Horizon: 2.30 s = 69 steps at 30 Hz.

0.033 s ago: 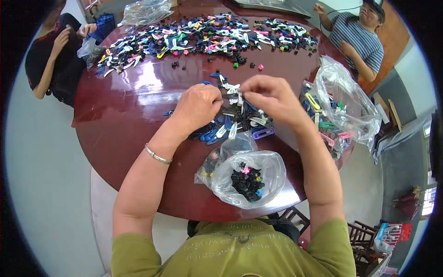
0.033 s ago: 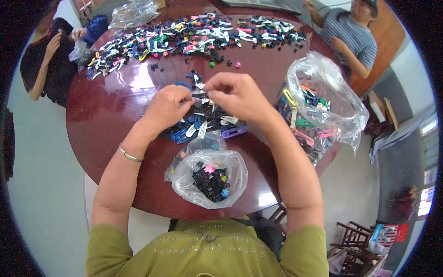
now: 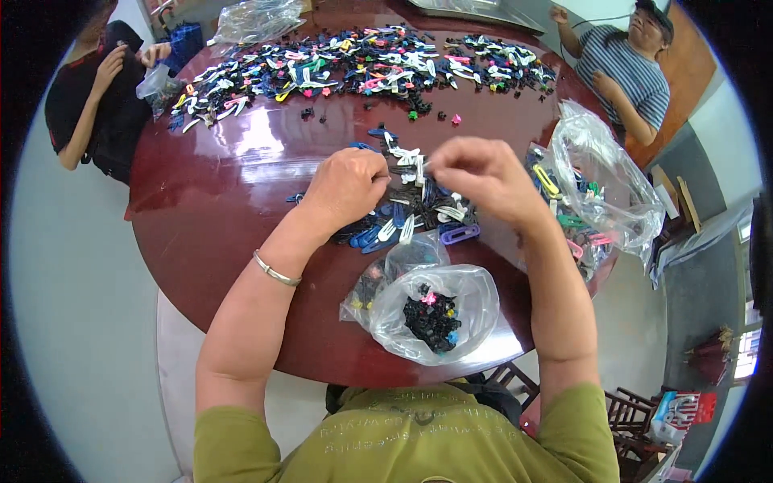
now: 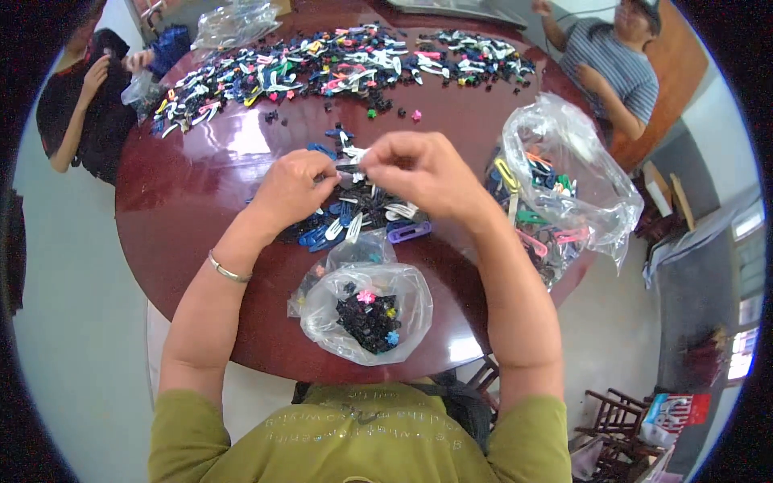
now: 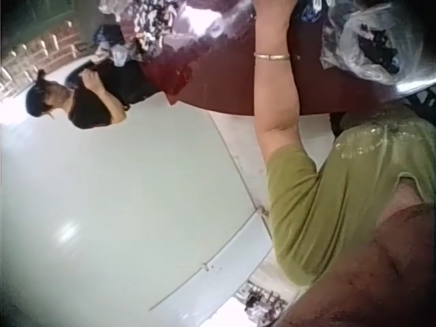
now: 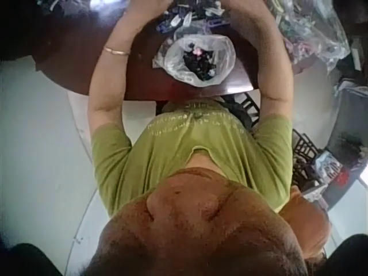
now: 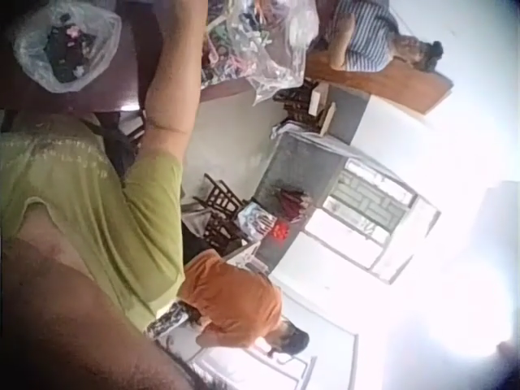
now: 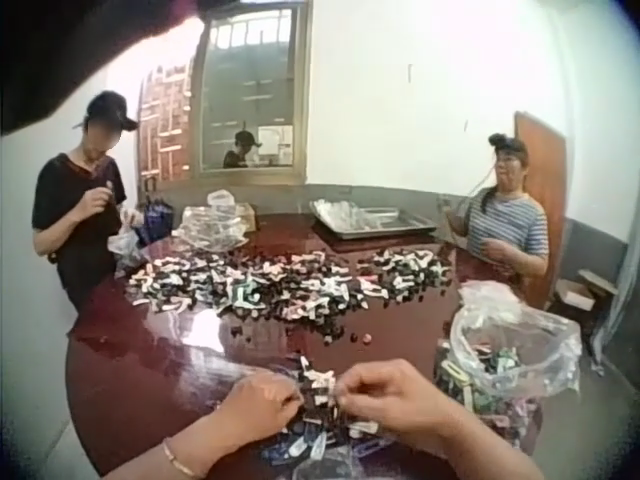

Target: The person packages small hair clips into individual plastic bags by hand.

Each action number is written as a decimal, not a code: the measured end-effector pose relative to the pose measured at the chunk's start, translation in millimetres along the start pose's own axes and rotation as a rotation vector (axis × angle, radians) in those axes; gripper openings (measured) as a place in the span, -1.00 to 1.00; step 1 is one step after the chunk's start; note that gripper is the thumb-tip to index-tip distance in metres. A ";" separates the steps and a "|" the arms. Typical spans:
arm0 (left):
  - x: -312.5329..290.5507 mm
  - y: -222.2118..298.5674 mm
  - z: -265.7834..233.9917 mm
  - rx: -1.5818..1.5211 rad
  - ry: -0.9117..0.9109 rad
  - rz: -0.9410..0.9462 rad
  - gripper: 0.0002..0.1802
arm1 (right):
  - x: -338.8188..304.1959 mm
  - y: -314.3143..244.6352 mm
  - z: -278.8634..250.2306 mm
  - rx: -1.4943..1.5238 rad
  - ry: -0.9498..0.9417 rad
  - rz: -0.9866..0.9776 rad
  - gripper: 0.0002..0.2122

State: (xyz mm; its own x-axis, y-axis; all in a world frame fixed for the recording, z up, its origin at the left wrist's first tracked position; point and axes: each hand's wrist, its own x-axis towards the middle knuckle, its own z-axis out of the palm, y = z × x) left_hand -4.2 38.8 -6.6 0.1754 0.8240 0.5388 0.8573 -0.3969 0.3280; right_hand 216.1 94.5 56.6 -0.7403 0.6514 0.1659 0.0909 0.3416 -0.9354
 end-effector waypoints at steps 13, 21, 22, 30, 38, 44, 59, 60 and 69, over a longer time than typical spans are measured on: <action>6.2 6.8 -13.4 -0.203 -0.036 -0.170 -0.86 | -22.9 -31.2 -1.4 -0.135 -0.300 -0.267 -0.77; 3.8 6.2 -12.1 -0.138 -0.091 -0.161 -0.88 | -38.5 -49.8 11.7 -0.255 -0.414 -0.350 -0.77; 4.1 5.6 -12.4 -0.134 -0.091 -0.150 -0.88 | -39.4 -50.8 11.1 -0.255 -0.413 -0.347 -0.77; 5.7 17.3 -21.7 -0.316 -0.116 -0.218 -0.85 | -36.5 -48.8 11.4 -0.287 -0.280 -0.430 -0.82; 11.0 27.4 -28.4 -0.858 -0.289 -0.484 -0.71 | -10.6 2.9 30.2 -0.547 0.060 -0.331 -0.74; 8.9 22.3 -30.7 -1.057 -0.347 -0.468 -0.68 | -6.2 0.5 34.3 -0.333 0.092 -0.262 -0.88; 2.5 -3.0 -59.0 -0.193 -0.357 -0.346 -0.88 | -30.4 -46.5 12.9 -0.186 -0.154 -0.097 -0.86; 0.4 -2.8 -61.8 -0.192 -0.398 -0.337 -0.87 | -22.6 -34.8 17.7 -0.228 -0.079 -0.046 -0.89; 2.9 21.1 -61.2 -0.158 -0.600 -0.238 -0.84 | 3.3 29.7 45.6 -0.522 -0.032 -0.305 -0.84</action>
State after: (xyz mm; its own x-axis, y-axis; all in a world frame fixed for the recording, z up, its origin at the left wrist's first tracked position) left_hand -15.3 8.0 49.4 0.2687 0.9605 -0.0726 0.8323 -0.1936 0.5194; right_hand 185.9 75.9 15.1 -0.8033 0.4538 0.3857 0.1804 0.8026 -0.5686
